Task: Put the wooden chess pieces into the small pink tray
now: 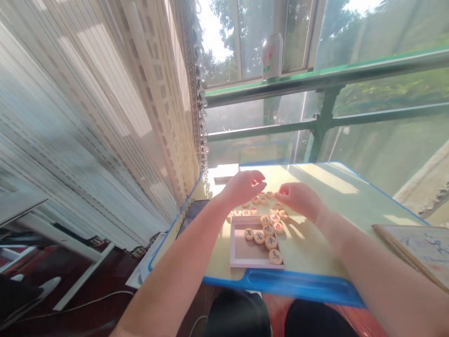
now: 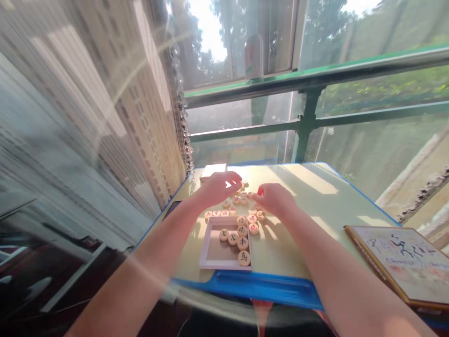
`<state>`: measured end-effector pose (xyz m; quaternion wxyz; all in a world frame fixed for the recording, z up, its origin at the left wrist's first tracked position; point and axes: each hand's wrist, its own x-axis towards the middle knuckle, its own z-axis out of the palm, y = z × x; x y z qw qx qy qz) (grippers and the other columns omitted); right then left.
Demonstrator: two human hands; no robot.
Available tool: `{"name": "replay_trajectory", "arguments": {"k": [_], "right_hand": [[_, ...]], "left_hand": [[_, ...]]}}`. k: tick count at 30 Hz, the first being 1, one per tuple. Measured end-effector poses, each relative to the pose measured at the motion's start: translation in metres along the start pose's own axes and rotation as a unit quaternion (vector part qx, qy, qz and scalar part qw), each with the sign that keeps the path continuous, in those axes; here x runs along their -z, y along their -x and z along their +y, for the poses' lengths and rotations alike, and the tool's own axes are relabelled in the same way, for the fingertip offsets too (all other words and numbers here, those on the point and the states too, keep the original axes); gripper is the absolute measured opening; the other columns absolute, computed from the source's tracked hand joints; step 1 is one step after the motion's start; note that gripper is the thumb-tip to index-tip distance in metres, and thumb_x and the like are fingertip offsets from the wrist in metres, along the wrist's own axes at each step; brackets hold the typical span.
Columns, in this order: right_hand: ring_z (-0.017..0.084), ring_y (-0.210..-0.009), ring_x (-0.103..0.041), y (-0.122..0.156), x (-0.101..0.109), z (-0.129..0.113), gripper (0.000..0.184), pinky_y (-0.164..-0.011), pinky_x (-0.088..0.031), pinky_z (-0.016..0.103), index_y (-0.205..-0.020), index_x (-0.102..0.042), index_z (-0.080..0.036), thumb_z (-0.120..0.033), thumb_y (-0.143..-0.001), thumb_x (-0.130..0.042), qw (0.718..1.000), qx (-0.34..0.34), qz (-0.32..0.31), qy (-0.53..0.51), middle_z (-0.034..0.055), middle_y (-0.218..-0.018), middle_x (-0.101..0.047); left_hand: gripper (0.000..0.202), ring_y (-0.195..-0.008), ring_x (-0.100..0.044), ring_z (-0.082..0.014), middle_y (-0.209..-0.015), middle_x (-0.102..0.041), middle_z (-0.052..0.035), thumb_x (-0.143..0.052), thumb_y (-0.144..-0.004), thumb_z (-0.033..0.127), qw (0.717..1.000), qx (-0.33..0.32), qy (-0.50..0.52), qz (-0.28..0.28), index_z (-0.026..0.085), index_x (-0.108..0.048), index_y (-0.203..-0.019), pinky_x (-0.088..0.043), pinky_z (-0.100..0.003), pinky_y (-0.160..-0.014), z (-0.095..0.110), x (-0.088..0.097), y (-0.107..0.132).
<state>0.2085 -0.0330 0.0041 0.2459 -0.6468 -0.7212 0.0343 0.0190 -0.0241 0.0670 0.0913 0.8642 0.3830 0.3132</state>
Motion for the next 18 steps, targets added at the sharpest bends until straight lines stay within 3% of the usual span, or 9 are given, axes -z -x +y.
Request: {"name": "replay_trajectory", "arguments": {"k": [5,11,18], "right_hand": [[0.016,-0.051,-0.05,0.003,0.006,-0.002,0.038,-0.049,-0.029,0.029,-0.049,-0.059,-0.02,-0.049,-0.072,-0.056,0.994,-0.036,-0.084,0.065,0.0069,-0.056,-0.061],[0.017,-0.058,-0.055,0.006,0.008,-0.013,0.031,-0.05,-0.032,0.028,-0.059,-0.064,-0.021,-0.048,-0.07,-0.053,0.986,-0.082,-0.12,0.088,0.0055,-0.065,-0.065],[0.019,-0.059,-0.057,0.006,0.009,-0.014,0.028,-0.051,-0.034,0.028,-0.059,-0.064,-0.021,-0.046,-0.067,-0.055,0.985,-0.107,-0.115,0.078,0.0061,-0.066,-0.066]], "left_hand": [[0.017,-0.066,-0.062,-0.0165,-0.075,-0.069,-0.0023,-0.055,-0.077,0.026,0.993,0.007,-0.076,-0.092,0.019,-0.07,-0.081,-0.046,-0.025,-0.057,-0.008,-0.005,0.014],[0.021,-0.065,-0.059,-0.0138,-0.08,-0.069,-0.0015,-0.053,-0.078,0.029,0.981,0.002,-0.084,-0.178,0.02,-0.07,-0.086,-0.04,-0.022,-0.054,-0.002,0.006,0.027],[0.025,-0.073,-0.06,-0.0151,-0.088,-0.07,-0.0019,-0.051,-0.079,0.03,0.976,0.013,-0.087,-0.198,0.022,-0.069,-0.094,-0.043,-0.024,-0.062,-0.004,0.004,0.027]]}}
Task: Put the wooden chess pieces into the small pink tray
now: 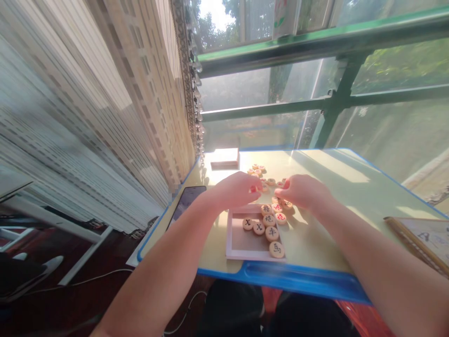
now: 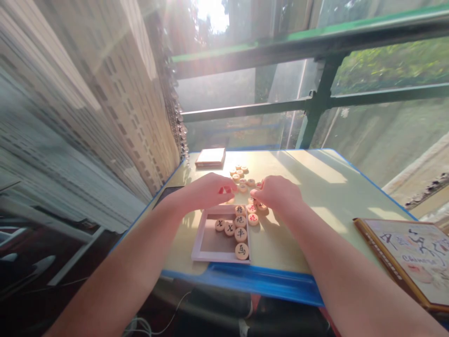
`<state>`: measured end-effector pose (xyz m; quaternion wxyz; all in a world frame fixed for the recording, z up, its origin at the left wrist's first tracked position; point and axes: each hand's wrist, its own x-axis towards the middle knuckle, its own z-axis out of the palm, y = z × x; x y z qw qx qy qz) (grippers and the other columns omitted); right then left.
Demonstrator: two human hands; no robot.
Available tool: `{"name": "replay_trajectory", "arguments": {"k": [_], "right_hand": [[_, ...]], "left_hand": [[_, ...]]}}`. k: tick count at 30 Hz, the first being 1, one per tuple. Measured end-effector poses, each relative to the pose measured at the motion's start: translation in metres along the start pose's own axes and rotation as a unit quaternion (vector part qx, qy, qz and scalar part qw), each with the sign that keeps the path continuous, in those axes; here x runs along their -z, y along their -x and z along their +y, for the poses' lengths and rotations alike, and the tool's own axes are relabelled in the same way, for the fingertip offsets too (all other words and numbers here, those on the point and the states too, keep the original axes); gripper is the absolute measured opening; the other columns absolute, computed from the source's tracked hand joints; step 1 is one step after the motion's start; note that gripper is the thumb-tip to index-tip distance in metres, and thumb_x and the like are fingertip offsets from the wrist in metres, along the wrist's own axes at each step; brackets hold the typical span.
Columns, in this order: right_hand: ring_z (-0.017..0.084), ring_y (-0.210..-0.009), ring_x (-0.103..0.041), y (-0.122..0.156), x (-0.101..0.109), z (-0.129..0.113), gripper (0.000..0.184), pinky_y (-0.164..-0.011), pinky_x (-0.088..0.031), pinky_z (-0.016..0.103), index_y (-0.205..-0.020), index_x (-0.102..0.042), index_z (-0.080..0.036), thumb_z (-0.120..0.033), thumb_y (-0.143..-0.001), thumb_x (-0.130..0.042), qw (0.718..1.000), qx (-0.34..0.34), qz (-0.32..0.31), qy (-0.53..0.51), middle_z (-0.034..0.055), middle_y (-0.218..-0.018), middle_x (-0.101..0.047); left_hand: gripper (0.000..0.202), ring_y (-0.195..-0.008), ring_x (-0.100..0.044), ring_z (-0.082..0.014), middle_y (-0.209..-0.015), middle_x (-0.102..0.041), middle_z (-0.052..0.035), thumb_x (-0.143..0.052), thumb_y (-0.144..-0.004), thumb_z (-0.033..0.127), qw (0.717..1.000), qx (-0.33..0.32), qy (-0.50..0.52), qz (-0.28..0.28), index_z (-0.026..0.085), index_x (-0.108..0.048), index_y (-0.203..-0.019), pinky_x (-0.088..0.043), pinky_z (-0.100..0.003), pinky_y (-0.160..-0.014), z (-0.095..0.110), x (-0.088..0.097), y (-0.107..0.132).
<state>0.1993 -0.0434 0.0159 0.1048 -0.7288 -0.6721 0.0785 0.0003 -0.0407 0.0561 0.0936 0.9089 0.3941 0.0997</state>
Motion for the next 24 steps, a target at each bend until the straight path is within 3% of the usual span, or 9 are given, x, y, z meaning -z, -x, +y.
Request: {"name": "replay_trajectory", "arguments": {"k": [8,11,15,19,24], "right_hand": [[0.017,-0.05,-0.051,0.002,-0.002,-0.001,0.028,-0.047,-0.03,0.028,-0.05,-0.06,-0.02,-0.041,-0.068,-0.055,0.999,0.027,0.037,0.002,0.0056,-0.055,-0.061],[0.017,-0.053,-0.052,0.006,0.002,-0.003,0.025,-0.047,-0.031,0.027,-0.058,-0.064,-0.02,-0.041,-0.068,-0.054,0.995,0.055,0.08,-0.019,0.0042,-0.057,-0.061],[0.015,-0.056,-0.052,0.013,0.004,-0.008,0.03,-0.049,-0.033,0.026,-0.081,-0.069,-0.022,-0.046,-0.07,-0.055,0.981,0.121,0.13,-0.073,0.0011,-0.061,-0.062],[0.012,-0.048,-0.047,0.017,0.0,-0.01,0.028,-0.048,-0.032,0.024,-0.084,-0.069,-0.024,-0.044,-0.073,-0.055,0.966,0.184,0.152,-0.096,-0.0034,-0.051,-0.055],[0.01,-0.045,-0.046,0.018,-0.004,-0.011,0.025,-0.048,-0.031,0.023,-0.086,-0.07,-0.024,-0.042,-0.073,-0.056,0.951,0.223,0.186,-0.107,-0.0053,-0.048,-0.052]], "left_hand": [[0.025,-0.073,-0.061,-0.0156,-0.084,-0.07,-0.0033,-0.051,-0.079,0.026,1.0,0.006,-0.011,0.001,0.021,-0.071,-0.093,-0.045,-0.025,-0.064,0.003,-0.006,-0.004],[0.023,-0.07,-0.061,-0.015,-0.08,-0.07,-0.0036,-0.052,-0.079,0.025,1.0,0.005,0.005,0.01,0.018,-0.072,-0.088,-0.044,-0.025,-0.062,0.002,-0.006,-0.006],[0.024,-0.07,-0.061,-0.0137,-0.082,-0.071,-0.0025,-0.052,-0.08,0.031,0.994,0.027,0.093,0.049,0.018,-0.072,-0.087,-0.044,-0.024,-0.061,-0.002,-0.006,-0.009],[0.028,-0.063,-0.058,-0.0123,-0.072,-0.069,-0.0025,-0.054,-0.079,0.039,0.977,0.064,0.197,0.044,0.018,-0.072,-0.079,-0.043,-0.023,-0.054,-0.007,-0.003,-0.01],[0.023,-0.062,-0.058,-0.0108,-0.074,-0.068,-0.0038,-0.064,-0.072,0.036,0.948,0.103,0.301,0.026,0.017,-0.072,-0.082,-0.044,-0.021,-0.053,-0.007,-0.001,-0.01]]}}
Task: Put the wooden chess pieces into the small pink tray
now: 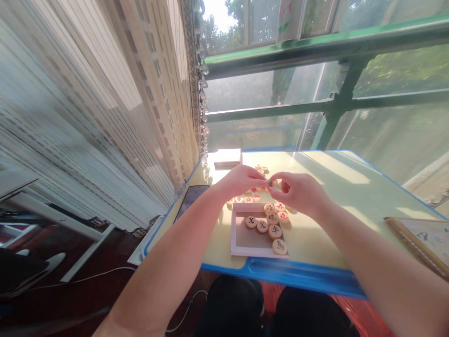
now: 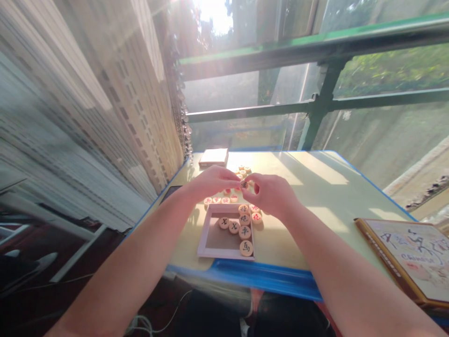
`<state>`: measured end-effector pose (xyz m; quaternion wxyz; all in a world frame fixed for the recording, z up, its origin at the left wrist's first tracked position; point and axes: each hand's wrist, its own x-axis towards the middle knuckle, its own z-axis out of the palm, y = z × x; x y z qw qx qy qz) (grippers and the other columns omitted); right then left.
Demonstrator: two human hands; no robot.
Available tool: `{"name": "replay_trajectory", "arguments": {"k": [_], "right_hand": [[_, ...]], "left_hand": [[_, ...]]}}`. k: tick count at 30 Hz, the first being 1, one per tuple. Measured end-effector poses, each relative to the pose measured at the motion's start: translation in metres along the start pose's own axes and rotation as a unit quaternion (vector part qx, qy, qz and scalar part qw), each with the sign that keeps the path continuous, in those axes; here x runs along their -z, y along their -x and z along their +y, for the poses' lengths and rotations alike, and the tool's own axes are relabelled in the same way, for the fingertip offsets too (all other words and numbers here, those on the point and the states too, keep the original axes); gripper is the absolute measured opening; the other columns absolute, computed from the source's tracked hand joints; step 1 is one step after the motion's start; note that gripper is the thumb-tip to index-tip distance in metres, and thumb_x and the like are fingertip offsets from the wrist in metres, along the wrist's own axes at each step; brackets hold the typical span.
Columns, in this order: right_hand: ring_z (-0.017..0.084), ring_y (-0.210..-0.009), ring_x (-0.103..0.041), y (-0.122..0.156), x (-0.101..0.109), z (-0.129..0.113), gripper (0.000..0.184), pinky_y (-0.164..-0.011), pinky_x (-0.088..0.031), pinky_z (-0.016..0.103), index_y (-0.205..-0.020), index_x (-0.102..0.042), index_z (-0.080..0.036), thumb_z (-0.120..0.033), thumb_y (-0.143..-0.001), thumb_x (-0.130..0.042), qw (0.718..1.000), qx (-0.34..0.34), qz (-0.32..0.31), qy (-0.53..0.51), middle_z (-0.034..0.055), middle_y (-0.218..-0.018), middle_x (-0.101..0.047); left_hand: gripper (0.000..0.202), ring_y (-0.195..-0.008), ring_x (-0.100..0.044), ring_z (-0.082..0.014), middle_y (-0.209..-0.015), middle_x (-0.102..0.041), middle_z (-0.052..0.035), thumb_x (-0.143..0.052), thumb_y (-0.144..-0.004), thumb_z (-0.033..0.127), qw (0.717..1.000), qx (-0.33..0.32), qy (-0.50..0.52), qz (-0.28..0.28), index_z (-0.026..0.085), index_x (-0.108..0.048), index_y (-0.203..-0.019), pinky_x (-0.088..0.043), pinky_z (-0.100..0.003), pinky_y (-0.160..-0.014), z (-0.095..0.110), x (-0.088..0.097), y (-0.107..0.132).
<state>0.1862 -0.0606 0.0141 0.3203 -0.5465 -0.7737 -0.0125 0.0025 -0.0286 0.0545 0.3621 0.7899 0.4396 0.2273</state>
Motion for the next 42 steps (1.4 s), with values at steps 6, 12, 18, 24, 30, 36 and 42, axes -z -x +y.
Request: {"name": "replay_trajectory", "arguments": {"k": [6,12,18,24,30,36,42], "right_hand": [[0.01,-0.044,-0.045,0.001,0.001,-0.002,0.025,-0.048,-0.032,0.023,-0.088,-0.069,-0.024,-0.04,-0.073,-0.057,1.0,0.017,0.017,-0.005,-0.0058,-0.048,-0.05],[0.01,-0.045,-0.044,0.002,0.0,-0.001,0.028,-0.047,-0.032,0.023,-0.091,-0.067,-0.022,-0.042,-0.074,-0.059,0.998,0.029,0.043,-0.019,-0.0056,-0.05,-0.049],[0.01,-0.045,-0.042,0.001,0.001,-0.001,0.026,-0.05,-0.034,0.023,-0.092,-0.067,-0.021,-0.039,-0.076,-0.056,0.997,0.019,0.038,-0.071,-0.0057,-0.048,-0.047],[0.01,-0.045,-0.043,-0.001,-0.001,-0.001,0.029,-0.051,-0.036,0.024,-0.094,-0.068,-0.019,-0.038,-0.075,-0.057,0.99,-0.026,0.047,-0.131,-0.0047,-0.049,-0.05],[0.01,-0.047,-0.043,-0.002,-0.001,-0.003,0.035,-0.049,-0.035,0.025,-0.098,-0.07,-0.017,-0.04,-0.075,-0.058,0.974,-0.075,0.04,-0.208,-0.0042,-0.05,-0.05],[0.011,-0.048,-0.044,-0.002,0.003,-0.007,0.041,-0.05,-0.037,0.026,-0.101,-0.069,-0.015,-0.044,-0.074,-0.058,0.967,-0.113,0.033,-0.228,-0.0034,-0.051,-0.049],[0.014,-0.053,-0.05,-0.005,0.002,0.0,0.038,-0.056,-0.041,0.028,-0.096,-0.07,-0.015,-0.042,-0.076,-0.054,0.967,-0.142,0.057,-0.205,-0.0016,-0.054,-0.054]], "left_hand": [[0.025,-0.058,-0.054,-0.0092,-0.067,-0.064,-0.0023,-0.068,-0.068,0.037,0.998,0.04,0.042,0.002,0.016,-0.072,-0.082,-0.04,-0.02,-0.048,0.002,0.001,0.0],[0.023,-0.058,-0.055,-0.0084,-0.069,-0.066,-0.0028,-0.068,-0.068,0.03,0.995,0.064,0.077,0.016,0.016,-0.071,-0.086,-0.044,-0.02,-0.051,-0.001,0.004,-0.002],[0.023,-0.075,-0.062,-0.0131,-0.089,-0.07,-0.0061,-0.064,-0.071,0.026,0.996,-0.051,-0.023,0.071,0.017,-0.07,-0.091,-0.05,-0.023,-0.062,0.001,0.002,0.001],[0.033,-0.072,-0.06,-0.0102,-0.099,-0.07,-0.0017,-0.057,-0.074,0.017,0.979,-0.136,-0.134,0.068,0.021,-0.067,-0.105,-0.049,-0.022,-0.065,0.005,-0.002,0.006],[0.025,-0.074,-0.059,-0.0124,-0.093,-0.069,-0.0017,-0.054,-0.081,0.027,0.959,-0.171,-0.196,0.114,0.021,-0.068,-0.101,-0.046,-0.025,-0.069,0.005,-0.007,0.003],[0.023,-0.075,-0.06,-0.0138,-0.09,-0.07,-0.0027,-0.056,-0.077,0.031,0.966,-0.127,-0.211,0.081,0.019,-0.07,-0.091,-0.046,-0.026,-0.069,0.004,-0.001,0.006],[0.026,-0.07,-0.06,-0.0137,-0.087,-0.069,-0.0005,-0.062,-0.067,0.037,0.961,-0.064,-0.256,-0.083,0.02,-0.069,-0.085,-0.043,-0.023,-0.058,0.007,0.012,0.016]]}}
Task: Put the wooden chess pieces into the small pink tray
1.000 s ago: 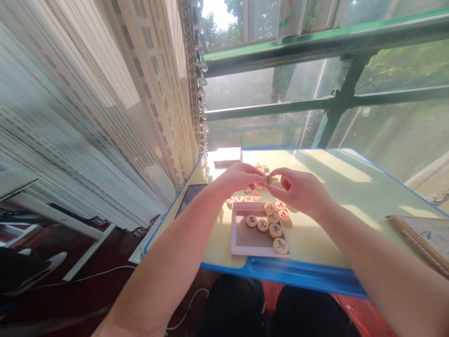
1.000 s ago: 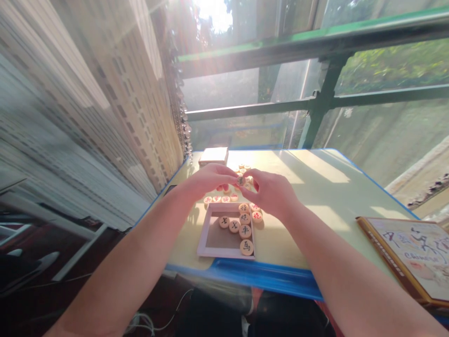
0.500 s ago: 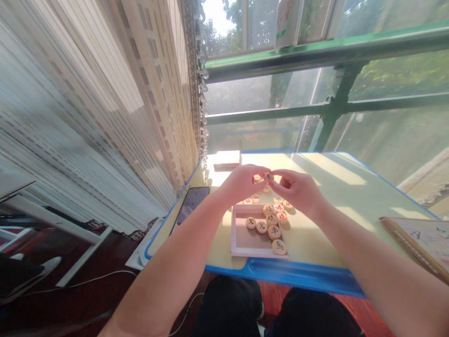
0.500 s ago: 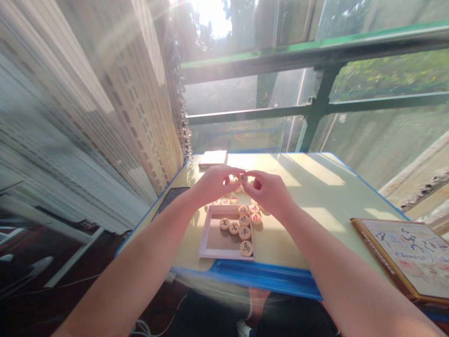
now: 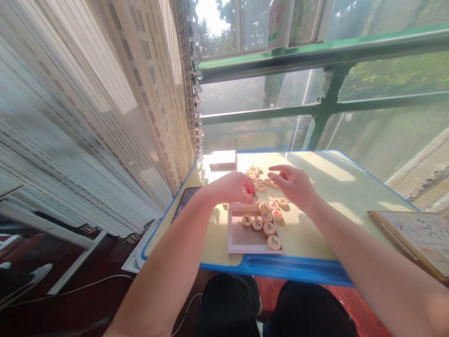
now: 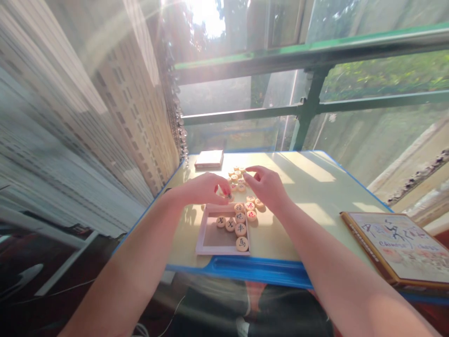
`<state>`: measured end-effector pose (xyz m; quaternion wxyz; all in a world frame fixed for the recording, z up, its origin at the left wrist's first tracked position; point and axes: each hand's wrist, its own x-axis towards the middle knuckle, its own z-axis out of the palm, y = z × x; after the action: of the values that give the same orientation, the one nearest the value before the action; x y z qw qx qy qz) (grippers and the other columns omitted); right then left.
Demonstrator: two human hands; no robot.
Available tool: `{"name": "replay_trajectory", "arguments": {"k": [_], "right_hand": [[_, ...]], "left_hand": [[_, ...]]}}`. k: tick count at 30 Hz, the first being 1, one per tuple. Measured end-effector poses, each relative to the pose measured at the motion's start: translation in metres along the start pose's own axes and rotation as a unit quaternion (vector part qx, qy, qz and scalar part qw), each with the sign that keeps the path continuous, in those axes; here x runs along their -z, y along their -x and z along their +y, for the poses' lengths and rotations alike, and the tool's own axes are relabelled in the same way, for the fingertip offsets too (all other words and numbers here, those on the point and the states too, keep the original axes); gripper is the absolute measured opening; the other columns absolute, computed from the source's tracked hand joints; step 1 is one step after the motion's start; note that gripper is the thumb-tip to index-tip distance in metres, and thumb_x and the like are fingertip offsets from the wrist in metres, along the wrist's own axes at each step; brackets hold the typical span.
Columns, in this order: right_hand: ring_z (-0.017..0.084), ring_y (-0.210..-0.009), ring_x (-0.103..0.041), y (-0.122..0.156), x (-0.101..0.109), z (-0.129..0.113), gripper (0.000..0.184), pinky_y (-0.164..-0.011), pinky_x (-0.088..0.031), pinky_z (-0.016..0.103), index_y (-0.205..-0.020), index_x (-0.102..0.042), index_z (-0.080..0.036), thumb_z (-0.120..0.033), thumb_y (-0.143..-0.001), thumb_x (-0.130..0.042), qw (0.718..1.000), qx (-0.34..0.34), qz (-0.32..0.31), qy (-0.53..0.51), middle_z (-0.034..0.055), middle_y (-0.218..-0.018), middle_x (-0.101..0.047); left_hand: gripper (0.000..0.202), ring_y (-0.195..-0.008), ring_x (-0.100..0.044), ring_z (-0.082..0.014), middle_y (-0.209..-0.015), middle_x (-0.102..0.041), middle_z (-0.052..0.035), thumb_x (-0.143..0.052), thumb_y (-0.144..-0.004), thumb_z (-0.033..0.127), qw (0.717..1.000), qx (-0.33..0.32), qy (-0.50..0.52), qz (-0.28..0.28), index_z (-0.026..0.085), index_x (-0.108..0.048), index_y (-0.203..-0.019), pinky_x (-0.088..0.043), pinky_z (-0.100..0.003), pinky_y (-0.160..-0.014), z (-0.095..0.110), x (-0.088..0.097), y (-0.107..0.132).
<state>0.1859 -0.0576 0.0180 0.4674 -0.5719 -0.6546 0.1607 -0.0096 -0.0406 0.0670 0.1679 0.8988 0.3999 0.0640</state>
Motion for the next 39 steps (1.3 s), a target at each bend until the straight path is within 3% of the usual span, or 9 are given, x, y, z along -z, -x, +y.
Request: {"name": "replay_trajectory", "arguments": {"k": [7,15,25,33,39], "right_hand": [[0.012,-0.048,-0.045,0.001,-0.006,0.003,0.032,-0.052,-0.036,0.027,-0.088,-0.071,-0.017,-0.039,-0.075,-0.051,0.996,0.023,-0.066,0.046,-0.0029,-0.05,-0.051],[0.012,-0.05,-0.046,0.0,-0.004,0.002,0.032,-0.051,-0.035,0.026,-0.081,-0.071,-0.017,-0.041,-0.076,-0.051,0.996,0.027,-0.061,0.051,-0.0009,-0.054,-0.054],[0.013,-0.056,-0.052,0.002,-0.006,0.002,0.029,-0.054,-0.036,0.025,-0.081,-0.072,-0.017,-0.036,-0.077,-0.05,0.99,0.056,-0.113,0.065,0.0017,-0.062,-0.063],[0.013,-0.054,-0.049,0.002,-0.005,0.002,0.028,-0.052,-0.034,0.025,-0.08,-0.072,-0.017,-0.036,-0.076,-0.051,0.99,0.047,-0.11,0.071,0.0003,-0.059,-0.06],[0.013,-0.055,-0.05,0.002,-0.004,0.001,0.028,-0.052,-0.034,0.025,-0.079,-0.071,-0.018,-0.037,-0.076,-0.05,0.989,0.041,-0.123,0.07,0.0009,-0.061,-0.061]], "left_hand": [[0.023,-0.071,-0.059,-0.0135,-0.085,-0.069,0.0,-0.065,-0.064,0.033,0.996,-0.028,-0.067,-0.056,0.021,-0.07,-0.084,-0.042,-0.023,-0.063,0.005,-0.008,0.001],[0.019,-0.065,-0.057,-0.0163,-0.075,-0.066,-0.0041,-0.063,-0.066,0.03,0.985,-0.018,-0.159,-0.059,0.018,-0.067,-0.079,-0.039,-0.025,-0.055,0.017,-0.01,0.003],[0.023,-0.065,-0.056,-0.0153,-0.08,-0.066,-0.0029,-0.063,-0.065,0.029,0.985,0.0,-0.152,-0.086,0.019,-0.065,-0.086,-0.036,-0.023,-0.052,0.02,-0.006,0.004],[0.014,-0.05,-0.049,-0.0138,-0.057,-0.061,-0.0019,-0.059,-0.065,0.03,0.982,-0.003,-0.168,-0.089,0.019,-0.066,-0.059,-0.032,-0.027,-0.05,0.013,-0.007,0.004],[0.012,-0.05,-0.049,-0.0132,-0.058,-0.062,-0.0012,-0.058,-0.063,0.023,0.981,-0.008,-0.173,-0.086,0.021,-0.07,-0.063,-0.032,-0.026,-0.05,0.011,-0.009,0.003]]}}
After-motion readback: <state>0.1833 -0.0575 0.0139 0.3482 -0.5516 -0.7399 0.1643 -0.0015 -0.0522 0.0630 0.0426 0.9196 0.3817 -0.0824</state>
